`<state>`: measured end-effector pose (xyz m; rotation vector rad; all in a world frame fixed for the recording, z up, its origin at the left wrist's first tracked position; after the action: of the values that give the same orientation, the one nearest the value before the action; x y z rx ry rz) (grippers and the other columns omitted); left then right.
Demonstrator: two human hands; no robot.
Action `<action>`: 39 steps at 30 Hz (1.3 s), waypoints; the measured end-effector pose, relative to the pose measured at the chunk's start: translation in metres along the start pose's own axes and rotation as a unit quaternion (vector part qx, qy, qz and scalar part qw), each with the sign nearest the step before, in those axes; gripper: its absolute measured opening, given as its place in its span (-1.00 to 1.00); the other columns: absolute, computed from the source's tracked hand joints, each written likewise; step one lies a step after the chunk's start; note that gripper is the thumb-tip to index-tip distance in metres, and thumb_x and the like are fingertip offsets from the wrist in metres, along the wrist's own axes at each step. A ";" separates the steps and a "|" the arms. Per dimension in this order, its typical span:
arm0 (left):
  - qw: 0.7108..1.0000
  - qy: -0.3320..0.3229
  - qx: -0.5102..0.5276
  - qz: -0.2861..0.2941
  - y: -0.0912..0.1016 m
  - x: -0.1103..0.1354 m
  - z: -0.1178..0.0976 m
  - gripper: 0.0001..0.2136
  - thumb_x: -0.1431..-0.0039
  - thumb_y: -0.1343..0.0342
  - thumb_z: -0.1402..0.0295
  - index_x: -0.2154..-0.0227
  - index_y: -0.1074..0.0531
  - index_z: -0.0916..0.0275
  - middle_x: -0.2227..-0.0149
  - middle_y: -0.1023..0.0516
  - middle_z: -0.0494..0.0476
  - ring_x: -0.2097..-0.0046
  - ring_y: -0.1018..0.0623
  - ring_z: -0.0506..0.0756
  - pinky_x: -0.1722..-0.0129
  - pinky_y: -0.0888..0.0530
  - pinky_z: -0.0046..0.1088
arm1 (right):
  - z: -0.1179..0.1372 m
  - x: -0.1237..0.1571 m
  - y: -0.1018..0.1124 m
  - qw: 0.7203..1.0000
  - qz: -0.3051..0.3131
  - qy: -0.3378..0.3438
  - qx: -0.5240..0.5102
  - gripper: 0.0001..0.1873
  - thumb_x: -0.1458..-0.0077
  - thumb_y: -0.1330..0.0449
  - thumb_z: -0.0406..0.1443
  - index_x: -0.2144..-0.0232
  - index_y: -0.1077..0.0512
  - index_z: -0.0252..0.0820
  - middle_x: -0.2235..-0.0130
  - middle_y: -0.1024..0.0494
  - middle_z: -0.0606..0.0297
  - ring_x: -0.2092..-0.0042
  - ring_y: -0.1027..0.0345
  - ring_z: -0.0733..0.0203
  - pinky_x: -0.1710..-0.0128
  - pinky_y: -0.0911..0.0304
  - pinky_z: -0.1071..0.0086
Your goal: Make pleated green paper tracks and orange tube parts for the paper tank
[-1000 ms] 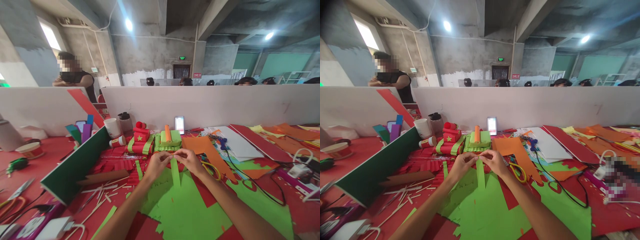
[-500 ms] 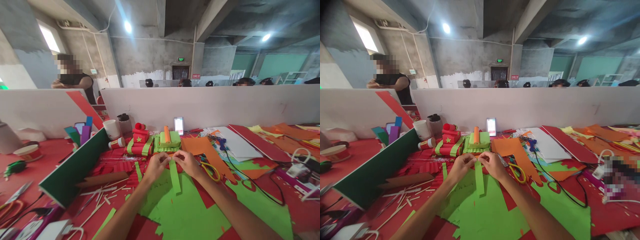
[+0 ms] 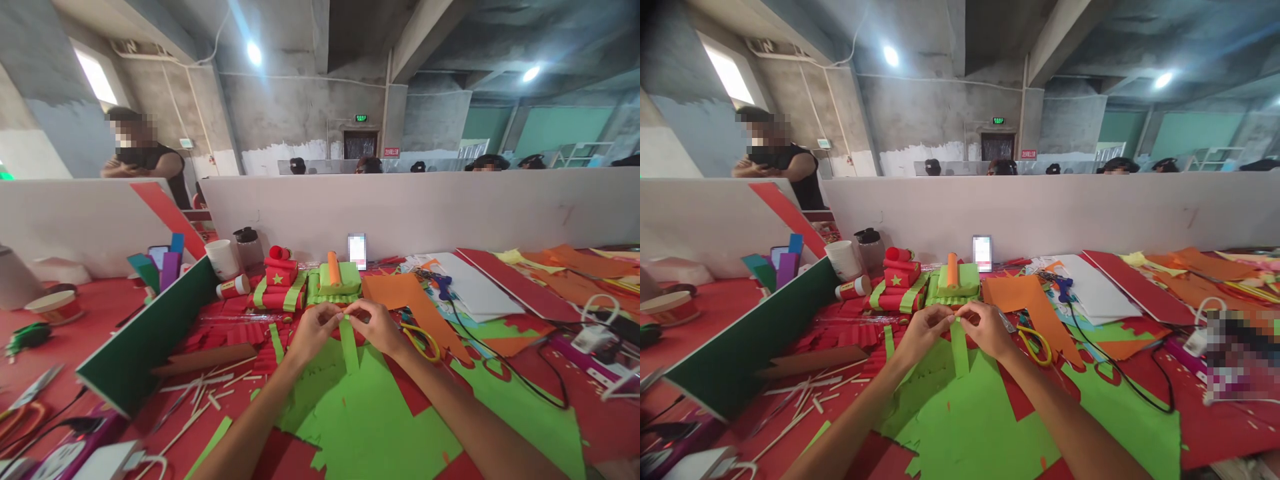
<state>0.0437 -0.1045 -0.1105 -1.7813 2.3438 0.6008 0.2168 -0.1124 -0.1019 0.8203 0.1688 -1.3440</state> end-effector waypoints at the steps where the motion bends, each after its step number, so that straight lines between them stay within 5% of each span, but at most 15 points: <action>1: 1.000 -0.001 0.000 -0.005 0.000 0.000 0.000 -0.76 -0.12 -0.14 0.21 0.34 -0.45 0.33 0.44 -0.47 0.07 0.45 -0.40 -0.02 0.47 -0.32 -0.55 | -0.001 0.000 0.000 1.000 0.009 -0.011 -0.020 -0.86 -0.07 -0.17 -0.35 0.29 -0.50 -0.15 0.31 -0.58 0.29 0.30 -0.46 0.22 0.28 -0.33 0.40; 8: 0.999 -0.020 -0.029 -0.036 0.003 0.001 -0.006 -0.78 -0.13 -0.13 0.22 0.35 -0.46 0.31 0.44 -0.49 0.07 0.43 -0.43 0.00 0.45 -0.36 -0.54 | -0.008 -0.001 0.000 0.990 0.032 -0.070 -0.121 -0.74 -0.04 -0.25 -0.18 0.23 -0.50 -0.18 0.29 -0.58 0.23 0.29 -0.46 0.18 0.31 -0.35 0.39; 19: 0.998 -0.032 -0.055 -0.012 0.000 0.003 -0.007 -0.80 -0.16 -0.10 0.27 0.25 -0.51 0.27 0.33 -0.58 0.13 0.32 -0.53 0.07 0.30 -0.45 -0.46 | -0.008 -0.003 0.003 0.995 0.004 -0.063 -0.072 -0.74 -0.08 -0.21 -0.13 0.29 -0.53 -0.19 0.35 -0.59 0.25 0.33 -0.45 0.18 0.32 -0.33 0.40; 28: 0.999 -0.007 -0.004 -0.031 0.000 0.001 -0.006 -0.78 -0.09 -0.17 0.23 0.33 -0.50 0.32 0.38 -0.56 0.14 0.37 -0.51 0.05 0.36 -0.44 -0.48 | -0.008 -0.002 0.002 0.989 0.023 -0.062 -0.129 -0.76 -0.08 -0.21 -0.19 0.21 -0.50 -0.18 0.25 -0.59 0.21 0.21 -0.47 0.15 0.20 -0.36 0.36; 39: 1.000 -0.007 0.020 0.000 -0.001 0.002 -0.010 -0.74 -0.09 -0.18 0.21 0.31 -0.50 0.33 0.40 -0.56 0.13 0.37 -0.50 0.05 0.36 -0.42 -0.49 | -0.013 -0.004 0.002 0.991 0.011 -0.079 -0.107 -0.76 -0.06 -0.22 -0.17 0.29 -0.52 -0.21 0.32 -0.60 0.21 0.28 -0.47 0.16 0.30 -0.35 0.38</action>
<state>0.0453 -0.1102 -0.1025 -1.7546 2.3307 0.5598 0.2221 -0.1019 -0.1080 0.5319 0.1764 -1.3379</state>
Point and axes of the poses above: each hand's wrist, its own x-axis away from the middle knuckle, its own y-axis out of the back of the hand, z = x × y, the point moved 1 cm from there along -x, towards the middle knuckle
